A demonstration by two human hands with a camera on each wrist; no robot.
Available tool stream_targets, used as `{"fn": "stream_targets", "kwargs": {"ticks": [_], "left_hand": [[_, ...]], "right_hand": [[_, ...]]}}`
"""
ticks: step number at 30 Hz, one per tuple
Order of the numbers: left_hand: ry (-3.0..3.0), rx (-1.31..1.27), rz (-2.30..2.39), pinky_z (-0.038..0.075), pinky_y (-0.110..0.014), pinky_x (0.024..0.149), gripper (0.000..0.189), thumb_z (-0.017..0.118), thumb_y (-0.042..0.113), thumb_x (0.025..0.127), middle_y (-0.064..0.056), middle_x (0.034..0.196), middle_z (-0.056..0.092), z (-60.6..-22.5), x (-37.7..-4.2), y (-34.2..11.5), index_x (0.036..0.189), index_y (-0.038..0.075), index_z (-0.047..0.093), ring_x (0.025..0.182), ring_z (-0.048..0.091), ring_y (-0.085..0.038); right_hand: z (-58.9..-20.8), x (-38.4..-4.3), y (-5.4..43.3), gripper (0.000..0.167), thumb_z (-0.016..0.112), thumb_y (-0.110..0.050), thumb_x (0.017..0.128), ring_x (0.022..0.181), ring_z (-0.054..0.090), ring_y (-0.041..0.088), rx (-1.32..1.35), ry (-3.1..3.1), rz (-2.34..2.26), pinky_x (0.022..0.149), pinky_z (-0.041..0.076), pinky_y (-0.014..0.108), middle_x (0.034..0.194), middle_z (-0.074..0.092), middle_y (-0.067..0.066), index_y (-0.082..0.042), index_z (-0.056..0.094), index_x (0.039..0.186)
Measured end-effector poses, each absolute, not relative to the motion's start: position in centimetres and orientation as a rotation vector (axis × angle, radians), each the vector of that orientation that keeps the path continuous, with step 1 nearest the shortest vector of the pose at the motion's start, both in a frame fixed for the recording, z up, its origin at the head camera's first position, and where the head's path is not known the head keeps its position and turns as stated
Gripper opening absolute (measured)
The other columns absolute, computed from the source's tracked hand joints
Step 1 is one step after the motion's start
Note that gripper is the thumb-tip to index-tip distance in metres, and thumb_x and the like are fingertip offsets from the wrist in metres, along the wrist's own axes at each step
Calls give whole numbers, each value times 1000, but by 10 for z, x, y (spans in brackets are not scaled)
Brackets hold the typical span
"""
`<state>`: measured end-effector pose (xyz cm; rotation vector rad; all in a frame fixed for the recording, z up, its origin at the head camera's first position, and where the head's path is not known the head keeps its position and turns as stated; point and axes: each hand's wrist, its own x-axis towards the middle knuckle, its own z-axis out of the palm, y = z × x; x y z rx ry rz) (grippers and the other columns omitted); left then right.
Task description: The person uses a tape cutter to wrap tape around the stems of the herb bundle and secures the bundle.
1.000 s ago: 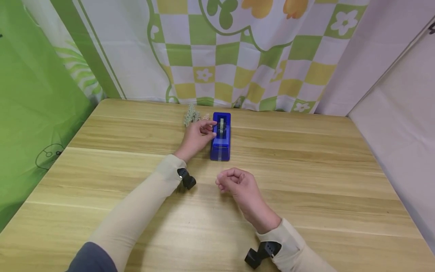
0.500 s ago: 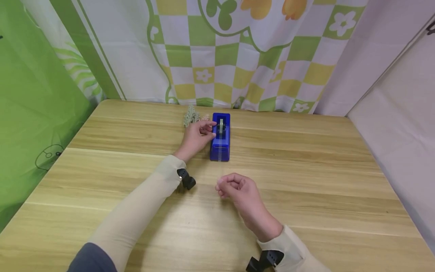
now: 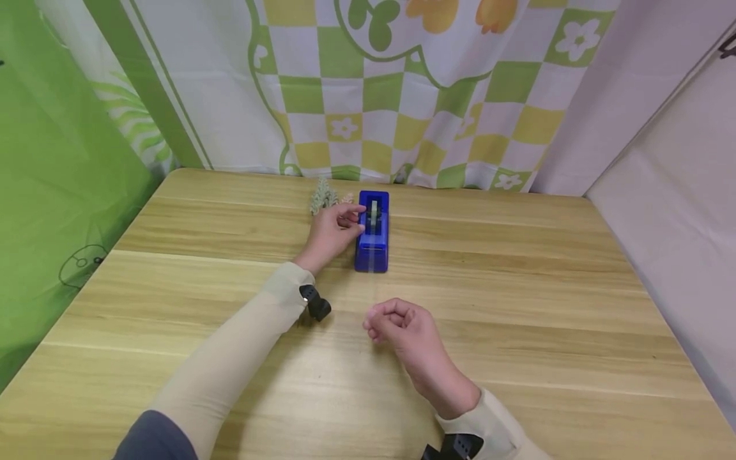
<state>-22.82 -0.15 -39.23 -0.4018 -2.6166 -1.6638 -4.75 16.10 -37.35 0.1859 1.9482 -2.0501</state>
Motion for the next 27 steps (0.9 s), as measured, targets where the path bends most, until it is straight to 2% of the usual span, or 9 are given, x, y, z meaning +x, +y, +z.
{"fn": "stream_targets", "kwargs": {"ticks": [13,19,21,23,25,27], "left_hand": [[-2625,-393,-1658,61,-36,95,35,72,1,96,-20,116,73,-391,-227,-1,131,3,70,106,74,-32],[-2618,-373,-1682,60,-38,98,30,66,4,100,-22,121,73,-387,-227,-8,130,-2,69,110,72,-34],[-2637,-345,-1644,60,-35,90,30,64,5,101,-22,119,74,-380,-224,-16,129,-4,68,103,72,-31],[-2681,-310,-1566,59,-30,78,32,64,7,100,-20,109,75,-373,-222,-25,129,-6,66,89,71,-26],[-2741,-282,-1484,53,-25,65,32,63,8,100,-14,93,72,-367,-219,-35,127,-9,65,73,64,-19],[-2824,-264,-1414,44,-22,55,21,63,8,100,-6,75,60,-365,-215,-45,112,-8,65,59,52,-13]], "right_hand": [[-374,-40,159,3,63,-3,100,81,67,6,148,1924,-2068,80,59,21,84,73,-8,-1,63,102],[-374,-39,158,3,64,-4,100,81,67,6,140,1910,-2074,81,59,22,84,74,-7,-3,64,102],[-374,-40,159,2,64,-4,100,81,67,7,130,1913,-2070,82,59,22,85,74,-8,-3,65,102],[-373,-40,159,3,62,-4,101,81,67,6,119,1921,-2068,82,59,22,85,74,-8,-5,65,100],[-373,-41,160,6,61,-3,101,81,67,6,111,1929,-2065,83,60,22,85,73,-8,-6,65,100],[-372,-41,161,6,61,-3,101,81,67,6,108,1935,-2064,83,60,23,85,73,-9,-7,65,100]]}}
